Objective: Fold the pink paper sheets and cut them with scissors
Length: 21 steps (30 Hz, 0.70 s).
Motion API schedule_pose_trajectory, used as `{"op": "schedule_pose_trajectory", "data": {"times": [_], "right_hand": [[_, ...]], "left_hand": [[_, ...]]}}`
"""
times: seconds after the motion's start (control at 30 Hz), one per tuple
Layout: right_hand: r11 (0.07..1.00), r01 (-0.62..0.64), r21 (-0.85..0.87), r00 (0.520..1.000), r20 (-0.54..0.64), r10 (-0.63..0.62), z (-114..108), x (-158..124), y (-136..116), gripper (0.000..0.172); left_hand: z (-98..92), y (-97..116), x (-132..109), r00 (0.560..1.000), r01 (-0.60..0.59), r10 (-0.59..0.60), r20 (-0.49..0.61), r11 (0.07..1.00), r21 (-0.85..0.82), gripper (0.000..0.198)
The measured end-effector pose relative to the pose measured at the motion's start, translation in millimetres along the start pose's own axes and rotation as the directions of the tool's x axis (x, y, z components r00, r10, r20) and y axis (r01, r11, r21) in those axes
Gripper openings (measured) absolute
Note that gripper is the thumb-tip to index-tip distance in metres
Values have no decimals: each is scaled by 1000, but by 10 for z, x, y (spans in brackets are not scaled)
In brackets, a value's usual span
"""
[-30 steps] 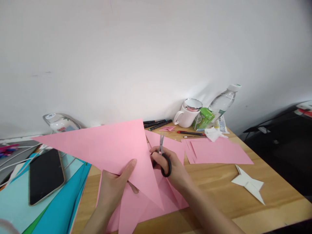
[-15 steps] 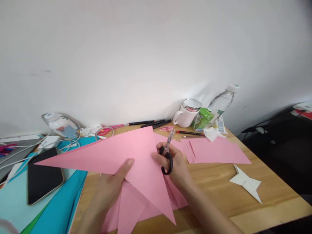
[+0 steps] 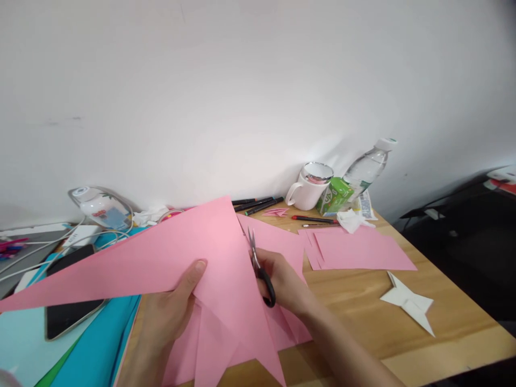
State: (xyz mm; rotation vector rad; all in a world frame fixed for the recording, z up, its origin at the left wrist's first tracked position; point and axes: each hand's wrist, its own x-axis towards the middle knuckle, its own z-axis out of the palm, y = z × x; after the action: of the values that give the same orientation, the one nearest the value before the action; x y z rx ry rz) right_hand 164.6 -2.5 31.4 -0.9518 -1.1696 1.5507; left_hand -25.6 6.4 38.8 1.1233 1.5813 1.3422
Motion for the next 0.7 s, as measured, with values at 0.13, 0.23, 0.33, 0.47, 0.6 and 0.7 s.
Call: {"op": "schedule_pose_trajectory", "data": {"times": [0.13, 0.23, 0.33, 0.47, 0.6, 0.7], "right_hand": [[998, 58, 17, 994, 87, -60, 79, -40, 21, 12], [998, 52, -41, 998, 44, -50, 79, -40, 8, 11], [995, 38, -94, 999, -10, -39, 68, -29, -16, 10], [993, 39, -111, 998, -34, -43, 76, -20, -30, 8], [996, 31, -86, 999, -24, -33, 96, -19, -46, 10], [998, 21, -60, 999, -25, -22, 100, -19, -50, 10]], "left_hand": [[-15, 17, -9, 1000, -26, 25, 7, 985, 171, 52], [27, 71, -62, 1000, -21, 20, 8, 968, 252, 48], [72, 105, -104, 999, -28, 31, -8, 958, 284, 47], [87, 86, -104, 999, -29, 34, -15, 957, 290, 47], [80, 66, -91, 1000, -6, 13, -21, 955, 297, 48], [81, 70, -92, 1000, -14, 17, -8, 957, 290, 49]]}}
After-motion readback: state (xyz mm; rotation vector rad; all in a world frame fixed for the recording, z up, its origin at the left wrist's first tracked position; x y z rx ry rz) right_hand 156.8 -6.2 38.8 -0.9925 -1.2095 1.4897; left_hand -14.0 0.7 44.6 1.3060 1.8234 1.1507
